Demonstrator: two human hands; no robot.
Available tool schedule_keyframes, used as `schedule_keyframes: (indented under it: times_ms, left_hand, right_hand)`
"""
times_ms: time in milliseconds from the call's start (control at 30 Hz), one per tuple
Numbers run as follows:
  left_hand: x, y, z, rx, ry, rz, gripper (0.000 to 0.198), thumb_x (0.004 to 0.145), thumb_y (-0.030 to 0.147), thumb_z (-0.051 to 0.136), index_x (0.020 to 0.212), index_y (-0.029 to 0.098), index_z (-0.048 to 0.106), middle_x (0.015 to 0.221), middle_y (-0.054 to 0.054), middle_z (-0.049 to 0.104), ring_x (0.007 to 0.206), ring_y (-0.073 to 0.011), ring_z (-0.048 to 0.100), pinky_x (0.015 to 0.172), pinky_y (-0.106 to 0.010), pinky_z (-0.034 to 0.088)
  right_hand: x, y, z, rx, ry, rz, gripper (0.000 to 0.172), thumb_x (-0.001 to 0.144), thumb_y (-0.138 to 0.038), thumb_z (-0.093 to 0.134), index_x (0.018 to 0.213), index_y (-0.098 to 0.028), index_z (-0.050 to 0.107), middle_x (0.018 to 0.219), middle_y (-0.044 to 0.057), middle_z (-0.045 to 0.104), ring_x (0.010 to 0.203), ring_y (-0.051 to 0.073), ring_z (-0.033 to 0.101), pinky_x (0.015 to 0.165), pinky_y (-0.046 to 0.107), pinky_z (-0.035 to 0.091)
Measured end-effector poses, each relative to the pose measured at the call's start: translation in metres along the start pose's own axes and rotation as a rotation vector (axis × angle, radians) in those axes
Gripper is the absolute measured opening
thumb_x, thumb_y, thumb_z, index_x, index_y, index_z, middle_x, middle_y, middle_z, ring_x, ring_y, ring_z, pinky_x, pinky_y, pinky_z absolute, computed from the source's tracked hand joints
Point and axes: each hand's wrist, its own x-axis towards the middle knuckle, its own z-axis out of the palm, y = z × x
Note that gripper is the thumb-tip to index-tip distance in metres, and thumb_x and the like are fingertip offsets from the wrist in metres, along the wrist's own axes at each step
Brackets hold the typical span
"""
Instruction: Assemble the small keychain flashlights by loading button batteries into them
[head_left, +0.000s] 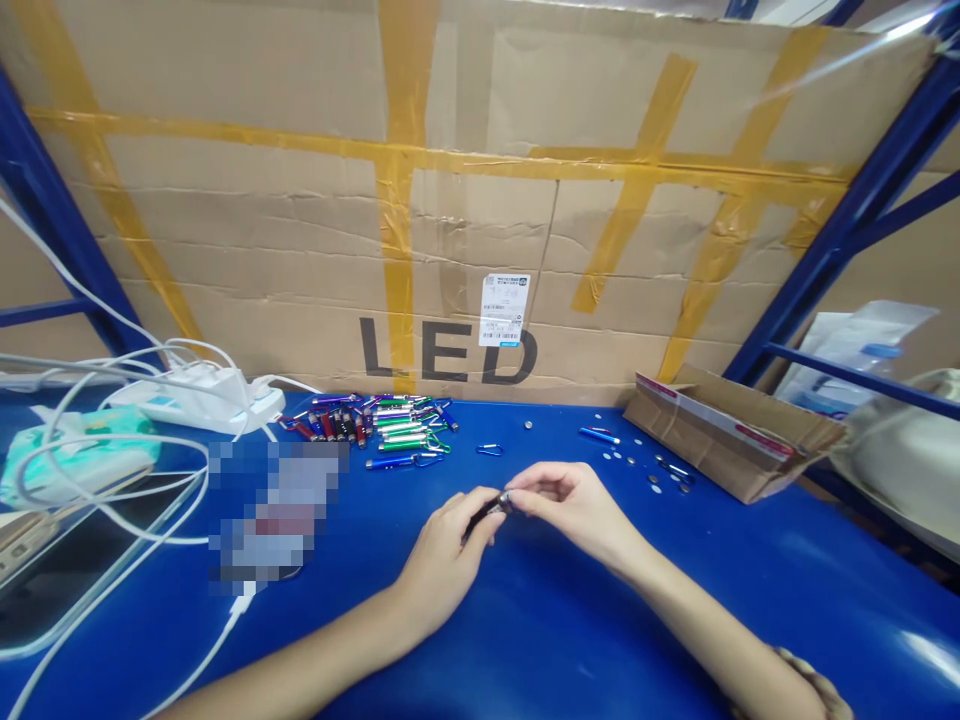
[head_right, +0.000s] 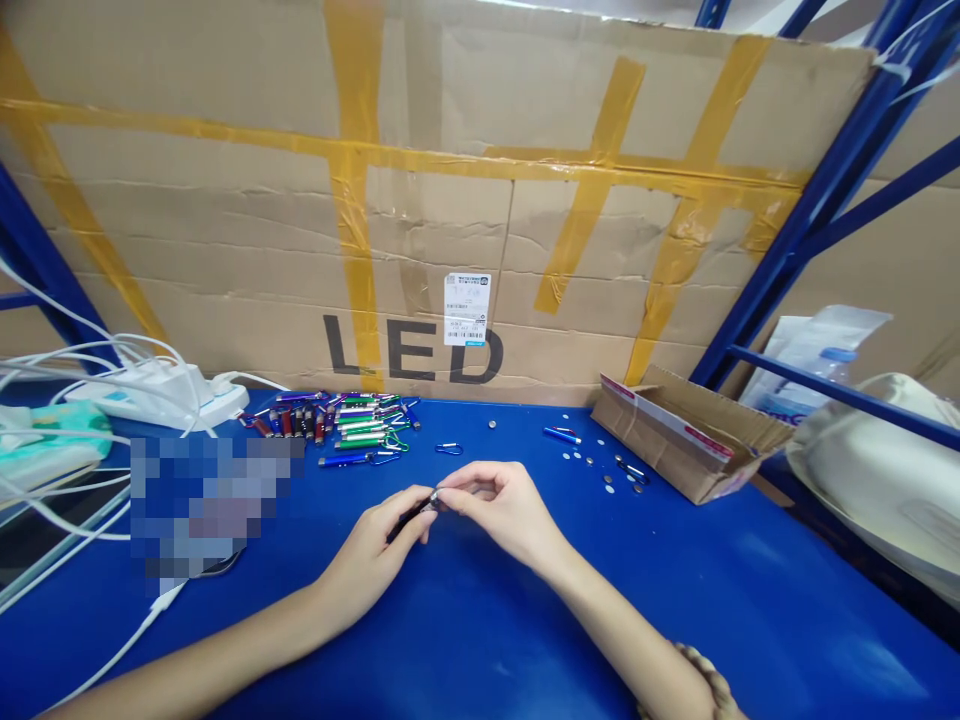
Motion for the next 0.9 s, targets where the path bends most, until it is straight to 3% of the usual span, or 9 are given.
schedule_keyframes:
  times_ms: [133, 267, 400, 533, 633, 733, 900]
  left_hand:
    - [-0.001, -0.002, 0.001, -0.018, 0.006, 0.019, 0.023, 0.09, 0.028, 0.037, 0.094, 0.021, 0.058, 0.073, 0.0, 0.06, 0.067, -0.0151, 0.055, 0.064, -0.024, 0.04]
    - [-0.002, -0.005, 0.002, -0.021, 0.034, 0.066, 0.022, 0.09, 0.026, 0.039, 0.098, 0.022, 0.059, 0.093, -0.003, 0.065, 0.083, -0.0171, 0.059, 0.075, -0.025, 0.043]
    - [-0.003, -0.004, 0.0, 0.105, 0.047, 0.136, 0.019, 0.09, 0.022, 0.039, 0.093, 0.02, 0.058, 0.089, -0.004, 0.065, 0.08, -0.0173, 0.058, 0.072, -0.026, 0.043]
    - [-0.004, -0.005, -0.003, 0.32, 0.031, 0.308, 0.02, 0.09, 0.016, 0.038, 0.091, 0.018, 0.058, 0.079, -0.004, 0.061, 0.073, -0.0182, 0.053, 0.069, -0.028, 0.042]
    - [-0.005, -0.01, -0.004, 0.43, 0.019, 0.402, 0.02, 0.089, 0.014, 0.038, 0.092, 0.016, 0.058, 0.076, -0.005, 0.06, 0.069, -0.0179, 0.05, 0.065, -0.029, 0.041]
    - [-0.005, -0.013, -0.004, 0.532, 0.029, 0.479, 0.024, 0.09, 0.013, 0.035, 0.09, 0.015, 0.059, 0.071, -0.004, 0.058, 0.064, -0.0171, 0.046, 0.061, -0.028, 0.039]
    - [-0.005, -0.013, -0.008, 0.618, 0.151, 0.651, 0.027, 0.088, 0.006, 0.034, 0.093, 0.013, 0.059, 0.066, -0.003, 0.056, 0.06, -0.0157, 0.042, 0.056, -0.026, 0.035]
  right_hand:
    - [-0.001, 0.002, 0.001, -0.188, 0.06, -0.118, 0.021, 0.068, -0.036, 0.067, 0.071, -0.016, 0.069, 0.071, 0.005, 0.07, 0.062, 0.015, 0.062, 0.058, 0.025, 0.05]
    - [-0.004, 0.0, -0.002, -0.371, 0.077, -0.286, 0.014, 0.073, -0.03, 0.065, 0.069, -0.017, 0.069, 0.068, 0.003, 0.068, 0.061, 0.013, 0.06, 0.054, 0.022, 0.047]
    - [-0.009, -0.004, -0.01, -0.581, -0.065, -0.479, 0.02, 0.085, -0.029, 0.052, 0.077, -0.018, 0.067, 0.074, 0.005, 0.066, 0.067, 0.013, 0.06, 0.062, 0.023, 0.047]
    - [-0.014, -0.006, -0.014, -0.821, -0.26, -0.542, 0.029, 0.092, -0.025, 0.039, 0.081, -0.015, 0.063, 0.075, 0.006, 0.06, 0.069, 0.014, 0.054, 0.062, 0.025, 0.043]
    - [-0.016, -0.005, -0.012, -0.846, -0.32, -0.511, 0.03, 0.092, -0.023, 0.038, 0.076, -0.014, 0.062, 0.069, 0.004, 0.056, 0.064, 0.013, 0.05, 0.059, 0.024, 0.04]
    - [-0.015, -0.003, -0.008, -0.697, -0.362, -0.413, 0.03, 0.091, -0.022, 0.041, 0.072, -0.014, 0.062, 0.064, 0.003, 0.055, 0.061, 0.011, 0.049, 0.059, 0.022, 0.039]
    - [-0.013, 0.001, -0.003, -0.154, -0.384, 0.017, 0.033, 0.081, -0.038, 0.056, 0.063, -0.011, 0.062, 0.052, 0.0, 0.052, 0.047, 0.007, 0.045, 0.045, 0.019, 0.035]
